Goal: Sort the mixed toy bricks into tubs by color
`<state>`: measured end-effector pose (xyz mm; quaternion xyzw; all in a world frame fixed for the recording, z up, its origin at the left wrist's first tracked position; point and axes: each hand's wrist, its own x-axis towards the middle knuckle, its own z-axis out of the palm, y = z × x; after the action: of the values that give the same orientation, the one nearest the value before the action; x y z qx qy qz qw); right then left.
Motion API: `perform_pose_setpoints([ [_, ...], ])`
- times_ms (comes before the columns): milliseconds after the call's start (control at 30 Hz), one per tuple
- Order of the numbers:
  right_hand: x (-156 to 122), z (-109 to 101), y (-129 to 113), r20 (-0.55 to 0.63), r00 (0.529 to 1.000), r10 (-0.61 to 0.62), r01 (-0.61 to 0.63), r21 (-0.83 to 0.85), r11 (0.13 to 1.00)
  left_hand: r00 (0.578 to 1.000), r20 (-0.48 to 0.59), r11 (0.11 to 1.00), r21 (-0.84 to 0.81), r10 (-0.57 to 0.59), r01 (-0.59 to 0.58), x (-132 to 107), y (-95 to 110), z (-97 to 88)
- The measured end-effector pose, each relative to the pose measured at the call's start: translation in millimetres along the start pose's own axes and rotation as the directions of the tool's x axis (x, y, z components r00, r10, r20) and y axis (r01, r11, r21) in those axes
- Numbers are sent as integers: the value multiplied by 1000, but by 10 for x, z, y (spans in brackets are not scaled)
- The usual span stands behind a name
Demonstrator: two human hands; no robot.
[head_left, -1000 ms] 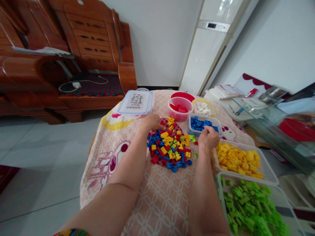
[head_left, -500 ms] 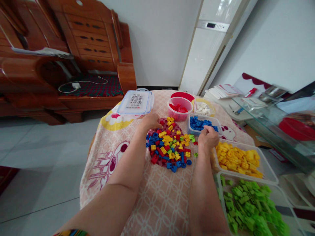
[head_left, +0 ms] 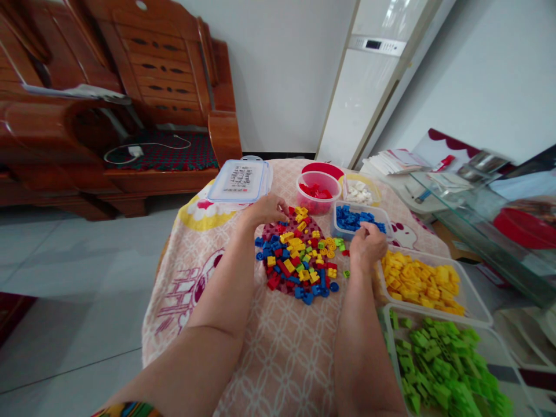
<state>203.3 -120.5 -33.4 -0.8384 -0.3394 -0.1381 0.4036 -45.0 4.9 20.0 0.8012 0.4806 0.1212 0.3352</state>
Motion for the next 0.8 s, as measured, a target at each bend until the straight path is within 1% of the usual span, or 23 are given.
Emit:
perform_pose_setpoints([
  [67,-1,-2,0,4,1000,2,-2,-2,1000,999,7,998,-39,53,-53,8,-31,-18],
  [133,-1,-5,0,13,1000,3,-2,-4,1000,994,-8,993,-37,112,-113,27,-54,-12],
  [200,-2,-9,-2,21,1000,7,-7,-8,1000,989,-21,989,-23,144,-144,51,-65,7],
  [333,-5,-17,-11,22,1000,15,-15,-12,1000,994,-31,993,-47,110,-111,73,-54,42],
  [467,-7,-17,-13,22,1000,17,-16,-17,1000,998,-12,991,-121,63,-64,53,-33,59],
  [600,-5,-15,-7,29,1000,8,-7,-23,1000,999,-2,987,-156,45,-44,27,-17,55],
  [733,-5,-13,-1,23,1000,-8,8,-21,1000,999,-49,987,-159,23,-31,9,34,58],
  [800,-7,-7,5,18,1000,-13,13,-14,1000,993,-106,989,-129,59,-73,25,98,101],
])
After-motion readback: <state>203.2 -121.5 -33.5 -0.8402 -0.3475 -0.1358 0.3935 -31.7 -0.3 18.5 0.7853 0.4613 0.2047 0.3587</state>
